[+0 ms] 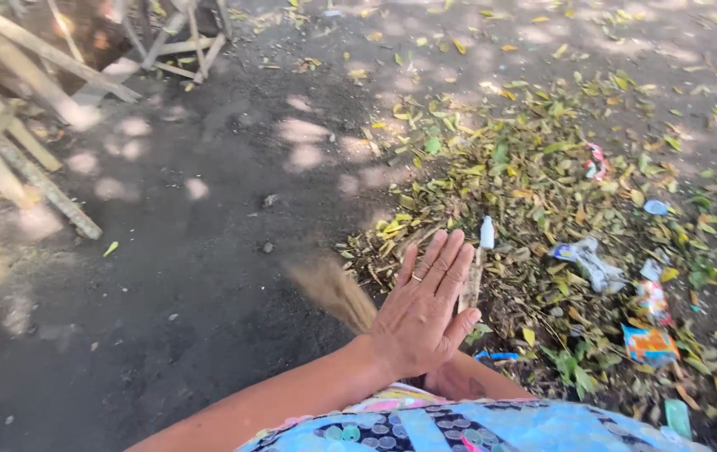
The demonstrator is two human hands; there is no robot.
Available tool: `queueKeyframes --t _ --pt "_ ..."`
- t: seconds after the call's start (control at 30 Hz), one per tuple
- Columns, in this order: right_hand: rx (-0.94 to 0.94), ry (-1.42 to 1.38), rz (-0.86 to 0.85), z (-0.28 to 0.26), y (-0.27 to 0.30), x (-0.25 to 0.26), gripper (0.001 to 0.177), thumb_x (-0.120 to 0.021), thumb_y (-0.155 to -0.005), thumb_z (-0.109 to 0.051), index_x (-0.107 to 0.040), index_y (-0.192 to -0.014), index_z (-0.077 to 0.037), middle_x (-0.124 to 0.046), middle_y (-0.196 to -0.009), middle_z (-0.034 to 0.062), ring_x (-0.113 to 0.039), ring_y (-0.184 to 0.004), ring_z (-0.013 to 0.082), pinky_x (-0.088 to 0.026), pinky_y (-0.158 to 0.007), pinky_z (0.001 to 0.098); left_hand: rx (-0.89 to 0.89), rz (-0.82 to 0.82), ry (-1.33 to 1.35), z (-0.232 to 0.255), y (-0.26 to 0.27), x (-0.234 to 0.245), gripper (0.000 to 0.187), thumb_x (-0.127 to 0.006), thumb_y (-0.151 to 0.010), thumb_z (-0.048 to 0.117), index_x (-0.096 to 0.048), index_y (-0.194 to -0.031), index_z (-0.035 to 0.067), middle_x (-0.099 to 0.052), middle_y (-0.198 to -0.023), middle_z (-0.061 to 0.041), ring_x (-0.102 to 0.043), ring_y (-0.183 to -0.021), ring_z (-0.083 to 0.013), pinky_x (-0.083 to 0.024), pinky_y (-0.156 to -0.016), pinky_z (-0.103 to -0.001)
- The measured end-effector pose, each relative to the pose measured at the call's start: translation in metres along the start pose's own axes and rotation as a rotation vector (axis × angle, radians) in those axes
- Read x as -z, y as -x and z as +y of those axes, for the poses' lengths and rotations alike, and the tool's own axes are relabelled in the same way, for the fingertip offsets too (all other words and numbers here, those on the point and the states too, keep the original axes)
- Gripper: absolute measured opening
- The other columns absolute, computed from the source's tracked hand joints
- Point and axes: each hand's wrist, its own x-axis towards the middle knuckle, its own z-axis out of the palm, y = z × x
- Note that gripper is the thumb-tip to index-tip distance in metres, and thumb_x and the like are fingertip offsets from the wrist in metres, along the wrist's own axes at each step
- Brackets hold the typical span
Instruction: The recorder is sweeping dry leaves and trash into a pile on the ground using a handheld broom made of sticks.
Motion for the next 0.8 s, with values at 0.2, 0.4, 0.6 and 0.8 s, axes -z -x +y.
queueKeyframes --t 0.2,0.4,0.6,0.8 --pt "-0.280 0.044 0.117 -0.016 -0.069 0.094 0.051 -0.056 -0.090 -0.022 -0.049 -0.138 -0.004 -0.060 -0.126 0.0149 -0.062 -0.109 0.0288 -0.054 -0.091 0.0430 0.080 0.024 -0.076 -0.002 -0.004 0.001 0.078 -0.054 -0.104 0.038 -0.025 -0.165 -0.001 -0.023 -0.174 -0.022 -0.018 -0.164 -0.0401 -0.010 -0.131 -0.058" --pt "-0.271 0.113 0.265 -0.020 -0.169 0.193 0.032 -0.065 -0.091 -0.016 -0.063 -0.120 -0.004 -0.072 -0.098 0.0115 -0.073 -0.080 0.0273 -0.065 -0.070 0.0433 0.127 0.017 -0.071 0.006 -0.020 -0.012 0.077 -0.053 -0.104 0.038 -0.025 -0.164 -0.002 -0.022 -0.173 -0.023 -0.017 -0.163 -0.0410 -0.009 -0.130 -0.061" --pt "-0.018 0.283 0.414 -0.052 -0.223 0.241 0.039 -0.076 -0.091 -0.017 -0.060 -0.117 0.006 -0.069 -0.096 0.0146 -0.069 -0.075 0.0293 -0.060 -0.063 0.0458 0.188 0.034 -0.078 0.018 -0.019 -0.017 0.077 -0.054 -0.104 0.038 -0.024 -0.164 -0.001 -0.023 -0.172 -0.023 -0.017 -0.163 -0.0408 -0.011 -0.129 -0.061" --pt "0.086 0.165 0.279 -0.096 -0.208 0.202 0.040 -0.075 -0.084 -0.021 -0.052 -0.111 -0.002 -0.064 -0.098 0.0099 -0.069 -0.078 0.0226 -0.063 -0.071 0.0432 0.202 0.096 -0.074 0.009 -0.018 -0.020 0.076 -0.054 -0.105 0.036 -0.024 -0.163 -0.001 -0.023 -0.172 -0.023 -0.019 -0.162 -0.0410 -0.012 -0.129 -0.061"
